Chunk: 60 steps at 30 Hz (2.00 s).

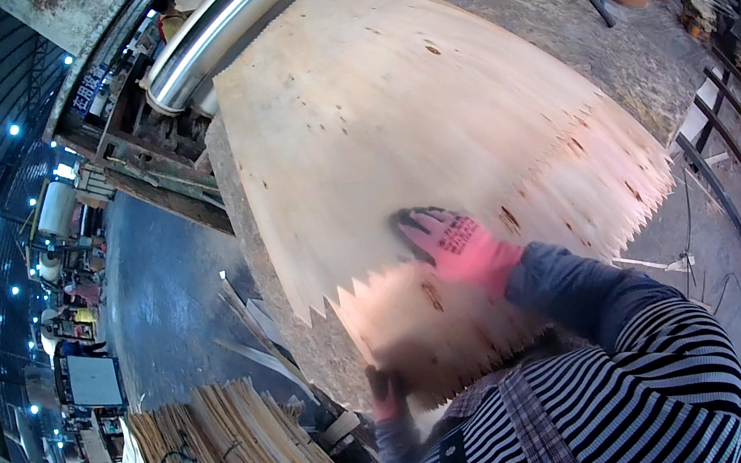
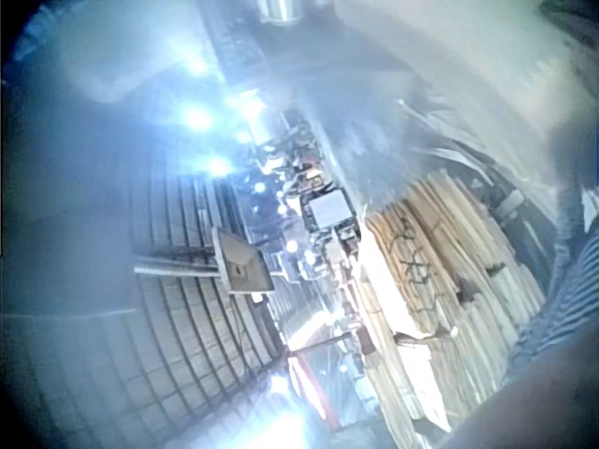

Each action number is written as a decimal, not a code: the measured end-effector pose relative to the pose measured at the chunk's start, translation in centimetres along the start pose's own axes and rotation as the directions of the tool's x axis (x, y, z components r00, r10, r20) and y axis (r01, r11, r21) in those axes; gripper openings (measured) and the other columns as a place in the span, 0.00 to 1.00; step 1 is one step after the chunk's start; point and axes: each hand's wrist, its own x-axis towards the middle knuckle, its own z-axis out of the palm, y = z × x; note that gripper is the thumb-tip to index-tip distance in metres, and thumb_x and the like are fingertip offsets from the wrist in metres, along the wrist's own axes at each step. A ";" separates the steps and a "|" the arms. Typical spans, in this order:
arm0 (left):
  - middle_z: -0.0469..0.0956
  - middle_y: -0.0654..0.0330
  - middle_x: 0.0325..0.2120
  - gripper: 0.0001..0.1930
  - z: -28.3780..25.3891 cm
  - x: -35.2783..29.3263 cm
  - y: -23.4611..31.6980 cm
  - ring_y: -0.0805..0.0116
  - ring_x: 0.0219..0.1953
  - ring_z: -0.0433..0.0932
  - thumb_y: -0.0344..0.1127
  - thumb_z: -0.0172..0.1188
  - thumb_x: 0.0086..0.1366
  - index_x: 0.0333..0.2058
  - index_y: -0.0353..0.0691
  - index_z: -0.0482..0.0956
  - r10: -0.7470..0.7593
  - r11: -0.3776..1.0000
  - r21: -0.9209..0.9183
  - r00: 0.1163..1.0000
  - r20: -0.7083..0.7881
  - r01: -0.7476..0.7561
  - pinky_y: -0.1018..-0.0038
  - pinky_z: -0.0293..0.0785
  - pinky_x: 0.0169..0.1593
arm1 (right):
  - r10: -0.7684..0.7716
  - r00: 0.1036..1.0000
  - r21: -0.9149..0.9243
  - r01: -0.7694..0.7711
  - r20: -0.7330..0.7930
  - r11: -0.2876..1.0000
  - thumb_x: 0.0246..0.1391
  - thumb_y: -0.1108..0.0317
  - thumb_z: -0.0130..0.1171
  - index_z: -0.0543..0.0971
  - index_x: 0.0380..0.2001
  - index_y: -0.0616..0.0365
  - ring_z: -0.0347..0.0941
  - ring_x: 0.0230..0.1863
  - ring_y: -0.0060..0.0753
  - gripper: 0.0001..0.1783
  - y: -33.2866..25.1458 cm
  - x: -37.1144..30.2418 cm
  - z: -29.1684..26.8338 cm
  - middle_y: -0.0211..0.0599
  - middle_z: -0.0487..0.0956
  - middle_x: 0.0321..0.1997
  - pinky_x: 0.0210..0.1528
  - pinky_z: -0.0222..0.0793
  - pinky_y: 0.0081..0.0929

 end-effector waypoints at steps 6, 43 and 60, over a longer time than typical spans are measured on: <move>0.67 0.54 0.42 0.20 -2.2 -1.3 -2.3 0.67 0.43 0.66 0.40 0.50 0.57 0.46 0.35 0.63 -0.174 0.842 -0.531 0.979 -0.102 0.094 0.75 0.64 0.44 | 0.033 0.999 -0.060 -0.033 0.007 0.998 0.50 0.55 0.42 0.60 0.50 0.58 0.56 0.54 0.46 0.27 3.3 7.2 3.9 0.46 0.60 0.54 0.55 0.50 0.36; 0.59 0.44 0.49 0.29 1.7 -0.7 1.7 0.54 0.52 0.59 0.32 0.53 0.51 0.52 0.31 0.54 0.191 0.977 -0.075 0.977 -0.093 -0.199 0.64 0.58 0.52 | 0.201 0.966 -0.076 -0.191 0.164 0.979 0.36 0.63 0.56 0.65 0.47 0.57 0.63 0.48 0.49 0.29 -3.6 -15.6 -4.4 0.47 0.66 0.48 0.50 0.57 0.39; 0.65 0.54 0.42 0.20 -0.8 -1.0 3.4 0.70 0.39 0.67 0.39 0.51 0.57 0.45 0.33 0.64 -0.225 0.825 -0.553 0.965 -0.135 0.115 0.76 0.64 0.42 | 0.199 0.978 -0.105 -0.205 -0.062 0.973 0.47 0.55 0.47 0.61 0.51 0.54 0.55 0.55 0.44 0.28 7.5 9.2 7.1 0.42 0.62 0.54 0.56 0.49 0.38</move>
